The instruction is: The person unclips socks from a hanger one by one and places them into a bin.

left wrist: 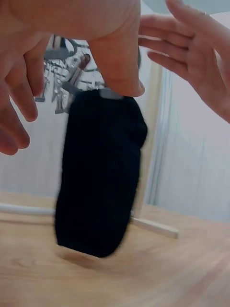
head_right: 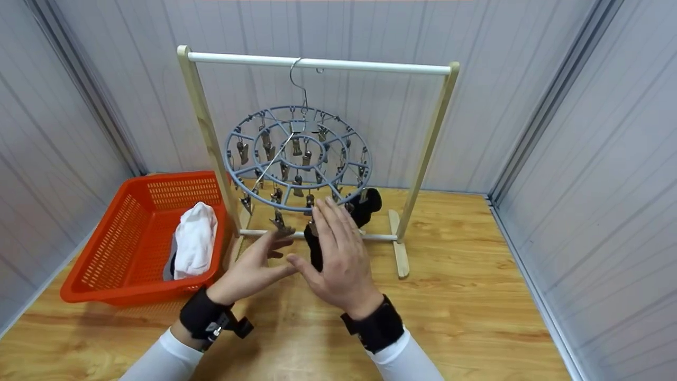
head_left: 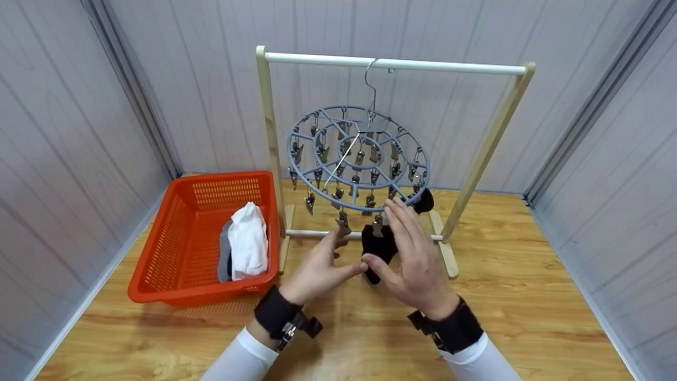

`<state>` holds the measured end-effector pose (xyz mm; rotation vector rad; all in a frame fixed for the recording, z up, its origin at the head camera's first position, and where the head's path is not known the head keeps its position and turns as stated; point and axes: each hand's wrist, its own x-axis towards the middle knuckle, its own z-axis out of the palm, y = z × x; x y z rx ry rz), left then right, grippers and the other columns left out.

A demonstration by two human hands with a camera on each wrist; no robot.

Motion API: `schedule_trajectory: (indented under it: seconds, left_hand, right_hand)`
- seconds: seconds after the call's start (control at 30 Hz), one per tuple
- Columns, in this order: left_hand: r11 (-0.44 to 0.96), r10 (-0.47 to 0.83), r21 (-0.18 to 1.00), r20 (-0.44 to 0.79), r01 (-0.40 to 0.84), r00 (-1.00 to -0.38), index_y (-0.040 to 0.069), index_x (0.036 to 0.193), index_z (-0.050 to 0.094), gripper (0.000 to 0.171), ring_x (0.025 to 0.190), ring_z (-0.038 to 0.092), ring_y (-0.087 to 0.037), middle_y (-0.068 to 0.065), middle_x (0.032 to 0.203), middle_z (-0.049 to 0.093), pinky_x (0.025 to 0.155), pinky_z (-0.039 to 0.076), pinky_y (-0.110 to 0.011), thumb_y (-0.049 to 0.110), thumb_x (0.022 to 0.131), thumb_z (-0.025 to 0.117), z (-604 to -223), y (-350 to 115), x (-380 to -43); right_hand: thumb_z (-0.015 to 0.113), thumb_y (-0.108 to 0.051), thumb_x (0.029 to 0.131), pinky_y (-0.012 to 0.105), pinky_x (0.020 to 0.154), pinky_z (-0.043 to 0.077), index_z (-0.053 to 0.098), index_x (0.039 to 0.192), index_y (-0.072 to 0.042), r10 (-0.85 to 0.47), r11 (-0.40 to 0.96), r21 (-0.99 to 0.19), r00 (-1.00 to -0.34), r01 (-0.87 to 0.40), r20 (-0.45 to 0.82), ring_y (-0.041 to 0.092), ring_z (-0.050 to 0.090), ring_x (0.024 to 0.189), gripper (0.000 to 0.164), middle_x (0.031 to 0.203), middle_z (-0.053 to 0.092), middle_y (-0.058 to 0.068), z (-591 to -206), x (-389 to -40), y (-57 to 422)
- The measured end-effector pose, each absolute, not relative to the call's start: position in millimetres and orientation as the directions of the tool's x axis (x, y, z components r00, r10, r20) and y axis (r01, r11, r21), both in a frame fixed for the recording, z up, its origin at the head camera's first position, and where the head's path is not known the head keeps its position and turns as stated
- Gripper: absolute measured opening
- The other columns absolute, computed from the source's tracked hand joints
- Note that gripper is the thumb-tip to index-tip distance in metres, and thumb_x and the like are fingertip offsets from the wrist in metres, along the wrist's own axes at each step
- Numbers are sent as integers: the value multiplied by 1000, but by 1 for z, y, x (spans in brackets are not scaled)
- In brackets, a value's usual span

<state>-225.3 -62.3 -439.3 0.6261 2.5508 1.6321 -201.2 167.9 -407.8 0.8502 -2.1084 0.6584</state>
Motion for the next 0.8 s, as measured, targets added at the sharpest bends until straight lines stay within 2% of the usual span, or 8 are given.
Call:
schedule_trajectory:
  seconds: [0.13,0.33,0.4,0.57,0.7,0.8]
  left_hand:
    - [308,357,897,199,316,-913,5,167,42,93,152,51,-38,-20,168,49,122,44,-59,42,96,90,-443,-60,-226]
    - [272,355,916,189,294,-916,6,174,31,108,161,38,-36,-18,177,35,130,31,-58,45,93,91,-445,-58,-227]
    - [268,360,922,173,280,-917,5,174,31,109,162,37,-36,-18,177,36,131,29,-57,44,93,92,-446,-58,-228]
    - [251,369,921,195,299,-909,-1,169,36,102,153,51,-37,-24,165,52,126,38,-57,35,93,93,-449,-57,-230]
    - [235,375,913,231,334,-898,-3,166,41,95,138,63,-35,-18,144,70,119,46,-57,28,93,94,-452,-55,-231]
    - [224,372,917,232,329,-899,-5,163,44,90,128,69,-34,-15,131,77,111,52,-60,25,94,93,-454,-53,-232]
  right_hand:
    - [61,-57,112,52,134,24,46,162,8,-381,621,-169,-483,-765,788,45,38,160,84,169,46,26,-408,-199,167]
    - [63,-52,113,52,133,26,45,163,9,-411,573,-143,-434,-807,802,46,39,159,81,170,45,26,-408,-199,165]
    - [63,-52,113,52,133,27,45,163,9,-417,559,-142,-425,-817,803,46,40,159,81,172,43,23,-407,-199,164]
    - [63,-51,113,49,133,27,45,163,9,-423,537,-177,-445,-825,789,45,39,160,80,173,42,21,-405,-197,163]
    - [62,-51,113,47,133,27,45,164,8,-425,531,-199,-463,-823,778,44,38,160,79,173,43,21,-405,-196,162]
    - [62,-49,114,46,134,26,44,164,8,-426,525,-199,-458,-828,781,45,38,160,79,174,42,20,-404,-196,162]
